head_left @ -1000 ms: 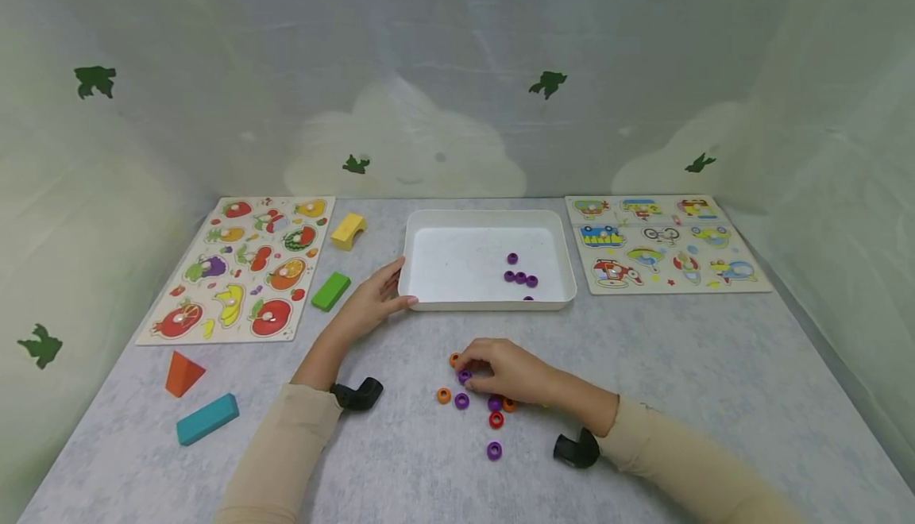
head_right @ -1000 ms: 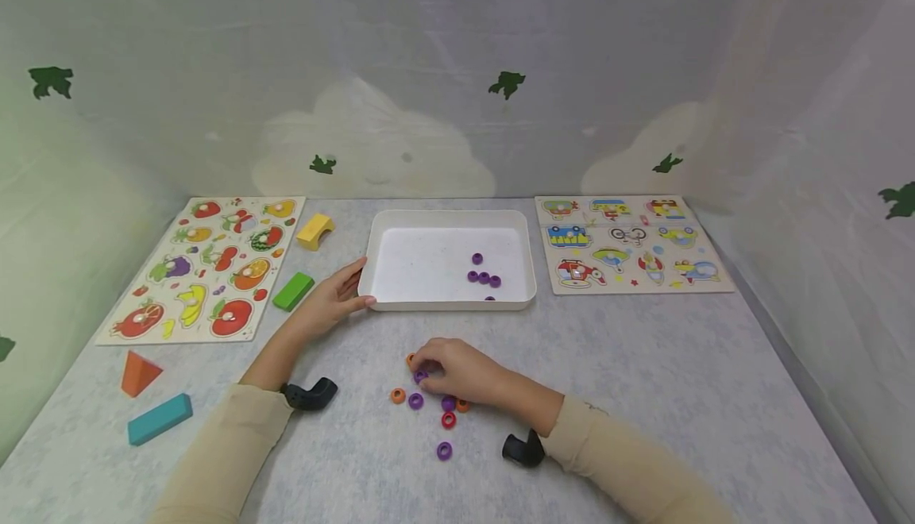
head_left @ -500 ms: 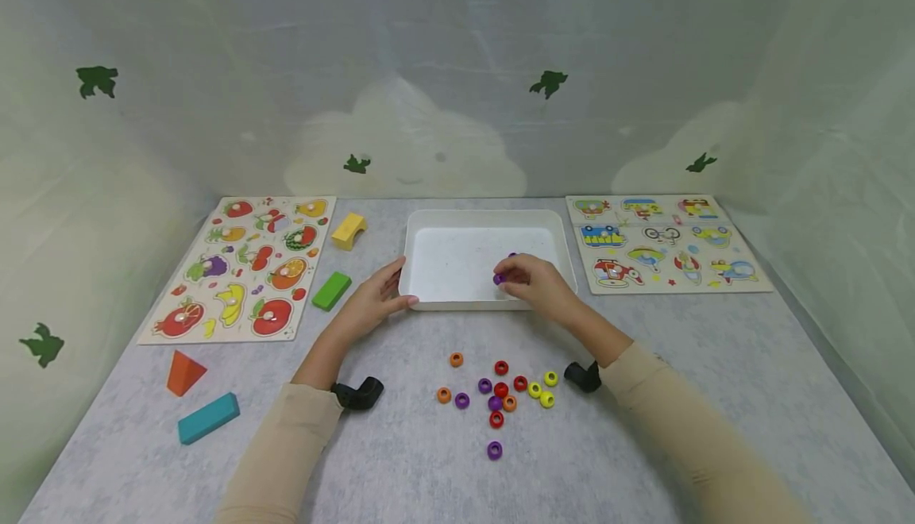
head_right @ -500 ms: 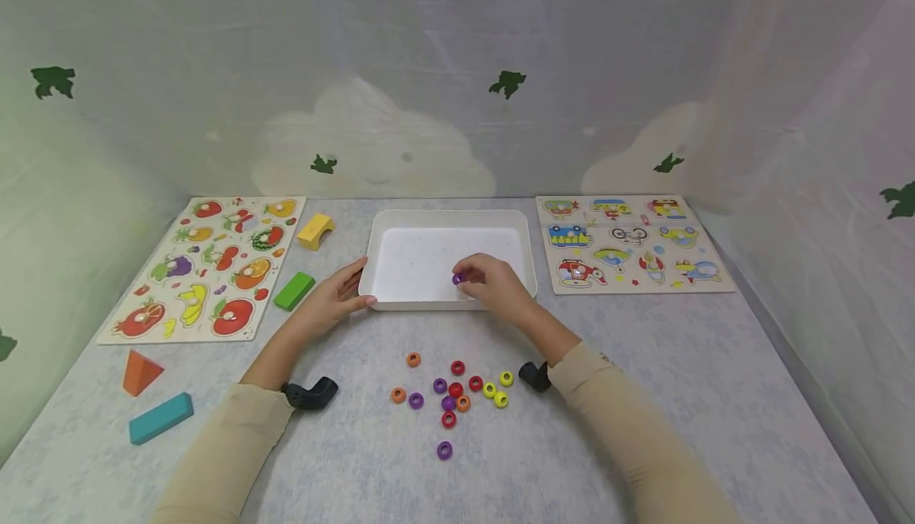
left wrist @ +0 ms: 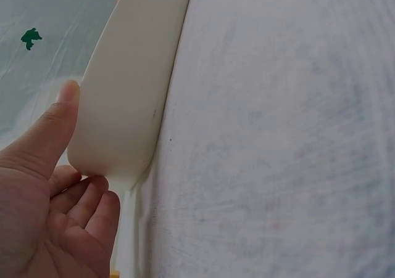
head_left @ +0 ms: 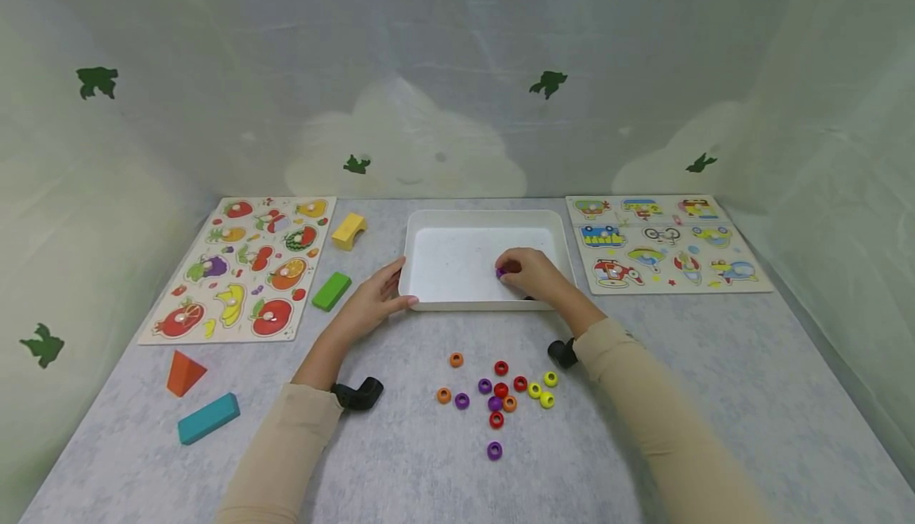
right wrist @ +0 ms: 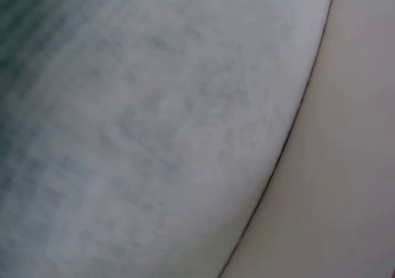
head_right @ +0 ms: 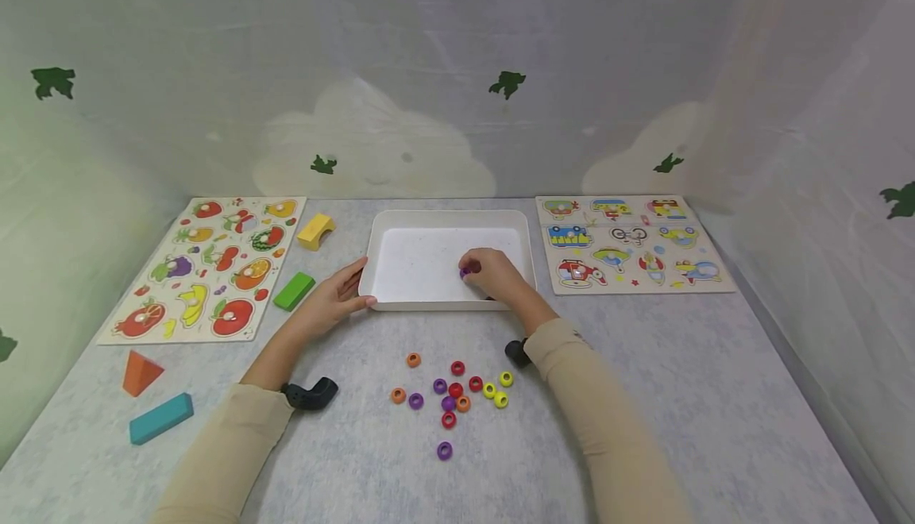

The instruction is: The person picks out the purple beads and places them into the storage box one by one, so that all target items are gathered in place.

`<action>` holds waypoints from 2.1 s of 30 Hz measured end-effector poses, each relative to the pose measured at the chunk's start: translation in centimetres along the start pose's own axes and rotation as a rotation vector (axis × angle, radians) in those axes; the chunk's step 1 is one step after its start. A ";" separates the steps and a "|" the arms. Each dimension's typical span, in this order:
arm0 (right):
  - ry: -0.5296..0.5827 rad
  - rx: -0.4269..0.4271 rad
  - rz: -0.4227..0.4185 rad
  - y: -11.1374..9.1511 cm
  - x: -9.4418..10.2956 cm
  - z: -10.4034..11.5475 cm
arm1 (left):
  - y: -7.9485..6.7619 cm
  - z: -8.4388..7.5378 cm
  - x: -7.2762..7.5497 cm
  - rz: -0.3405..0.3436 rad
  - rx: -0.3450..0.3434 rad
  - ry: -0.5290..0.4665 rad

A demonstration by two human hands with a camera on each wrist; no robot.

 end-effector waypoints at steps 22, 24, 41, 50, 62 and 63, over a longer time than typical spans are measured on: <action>0.217 0.335 0.201 -9.4 1.1 4.0 | 1.1 3.0 -0.2 -0.001 -0.012 0.013; 0.203 0.317 0.255 -10.1 0.5 4.0 | 1.0 3.0 -0.2 -0.003 -0.006 0.013; 0.160 0.373 0.450 -11.6 -1.8 4.1 | 0.9 3.0 -0.2 -0.007 0.004 0.010; 0.234 0.331 0.167 -8.3 0.6 4.4 | 0.9 3.0 -0.2 0.001 -0.002 -0.012; 0.115 0.004 -0.024 -1.9 2.1 0.1 | 0.9 3.0 -0.2 -0.023 0.012 -0.011; 0.101 -0.015 -0.021 -1.8 2.1 -0.2 | 0.9 3.0 -0.2 -0.023 0.013 -0.008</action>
Point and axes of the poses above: each hand's wrist, its own y-axis towards the middle knuckle, its own x-axis out of the back of the hand, z = x × y, the point moved 1 cm from there along y, towards the middle knuckle, and after that the axes turned 14 degrees about -z, right-handed, at the moved point
